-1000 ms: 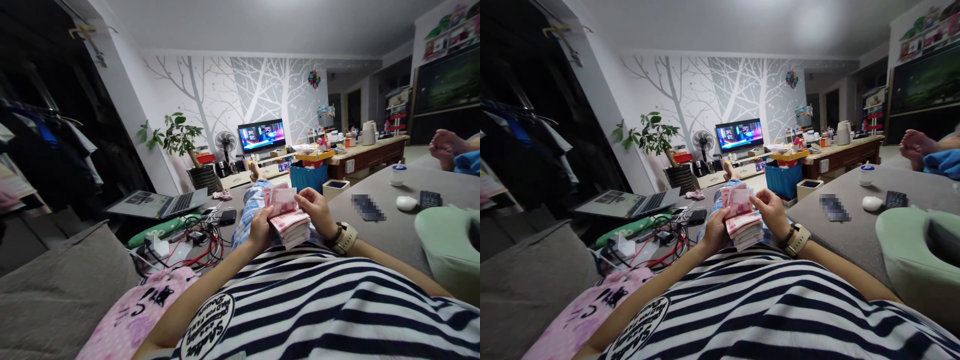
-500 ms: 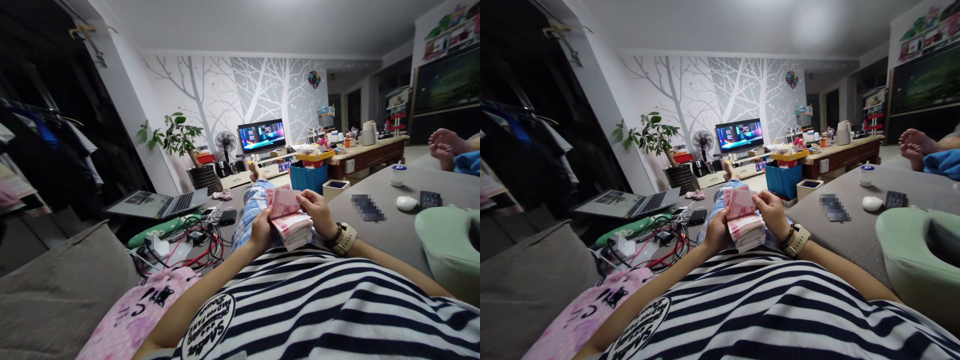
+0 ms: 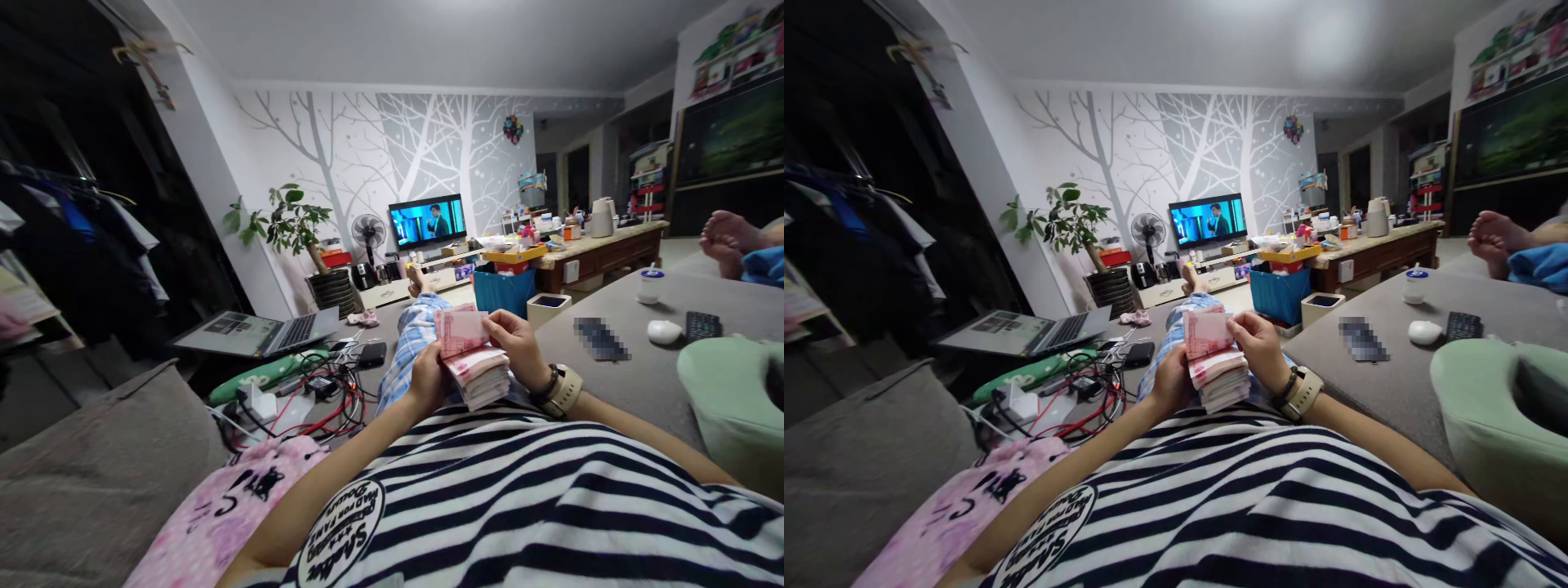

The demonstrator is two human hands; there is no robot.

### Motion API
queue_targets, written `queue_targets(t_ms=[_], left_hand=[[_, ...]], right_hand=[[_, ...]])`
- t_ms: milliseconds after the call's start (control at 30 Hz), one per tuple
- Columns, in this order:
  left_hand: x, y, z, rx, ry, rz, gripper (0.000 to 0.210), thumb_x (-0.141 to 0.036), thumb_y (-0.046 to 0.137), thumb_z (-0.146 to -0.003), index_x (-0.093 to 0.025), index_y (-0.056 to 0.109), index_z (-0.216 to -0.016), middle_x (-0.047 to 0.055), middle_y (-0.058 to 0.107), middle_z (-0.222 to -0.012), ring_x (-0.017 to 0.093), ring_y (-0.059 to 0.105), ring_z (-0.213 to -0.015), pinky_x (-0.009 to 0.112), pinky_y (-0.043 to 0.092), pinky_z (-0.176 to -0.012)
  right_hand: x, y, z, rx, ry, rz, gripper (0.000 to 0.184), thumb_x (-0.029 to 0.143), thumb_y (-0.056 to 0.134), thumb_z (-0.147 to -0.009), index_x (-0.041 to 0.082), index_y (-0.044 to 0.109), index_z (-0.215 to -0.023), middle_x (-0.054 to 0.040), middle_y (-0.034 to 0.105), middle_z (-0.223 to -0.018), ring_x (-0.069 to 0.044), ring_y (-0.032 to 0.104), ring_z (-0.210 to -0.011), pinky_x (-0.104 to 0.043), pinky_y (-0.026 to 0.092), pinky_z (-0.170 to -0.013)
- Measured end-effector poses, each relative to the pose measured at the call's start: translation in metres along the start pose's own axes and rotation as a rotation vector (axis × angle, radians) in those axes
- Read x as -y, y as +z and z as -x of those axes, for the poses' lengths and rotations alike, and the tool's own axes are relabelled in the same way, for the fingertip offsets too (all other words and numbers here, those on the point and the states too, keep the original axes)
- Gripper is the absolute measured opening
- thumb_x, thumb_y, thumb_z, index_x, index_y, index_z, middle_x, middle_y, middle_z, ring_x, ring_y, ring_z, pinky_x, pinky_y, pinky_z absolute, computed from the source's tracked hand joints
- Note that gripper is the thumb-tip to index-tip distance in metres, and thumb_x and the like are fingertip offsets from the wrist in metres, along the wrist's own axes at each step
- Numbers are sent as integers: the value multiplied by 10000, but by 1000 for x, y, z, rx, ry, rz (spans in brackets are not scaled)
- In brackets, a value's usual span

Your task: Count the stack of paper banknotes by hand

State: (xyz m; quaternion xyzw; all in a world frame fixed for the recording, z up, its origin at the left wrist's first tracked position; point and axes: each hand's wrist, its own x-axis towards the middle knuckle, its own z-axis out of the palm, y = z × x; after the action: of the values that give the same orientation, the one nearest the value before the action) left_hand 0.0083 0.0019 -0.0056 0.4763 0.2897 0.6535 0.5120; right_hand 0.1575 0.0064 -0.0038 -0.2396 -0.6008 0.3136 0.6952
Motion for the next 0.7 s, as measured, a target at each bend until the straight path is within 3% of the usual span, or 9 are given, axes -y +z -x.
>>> queue_targets(t_ms=[233,433,700], left_hand=[[-3,1,1,29,33,-39,233,-197,465,-735,-171,645,-589,19,619,-601,150,516,-573,292,465,-654],[5,-3,-5,128,-28,93,195,-235,491,-735,-169,662,-668,35,660,-678,185,594,-691,322,485,-724],[3,-3,-6,137,-29,116,191,-260,500,-745,-175,669,-714,42,689,-742,199,623,-736,340,493,-761]], right_hand=[[1,1,1,-8,28,-52,289,432,637,-756,184,517,-667,49,417,-556,-87,346,-491,-236,264,-462],[3,2,1,-14,33,-71,281,418,643,-751,183,514,-670,51,418,-554,-83,342,-490,-236,255,-460],[6,2,2,-11,30,-82,272,407,644,-753,181,519,-672,52,412,-550,-80,337,-484,-237,246,-455]])
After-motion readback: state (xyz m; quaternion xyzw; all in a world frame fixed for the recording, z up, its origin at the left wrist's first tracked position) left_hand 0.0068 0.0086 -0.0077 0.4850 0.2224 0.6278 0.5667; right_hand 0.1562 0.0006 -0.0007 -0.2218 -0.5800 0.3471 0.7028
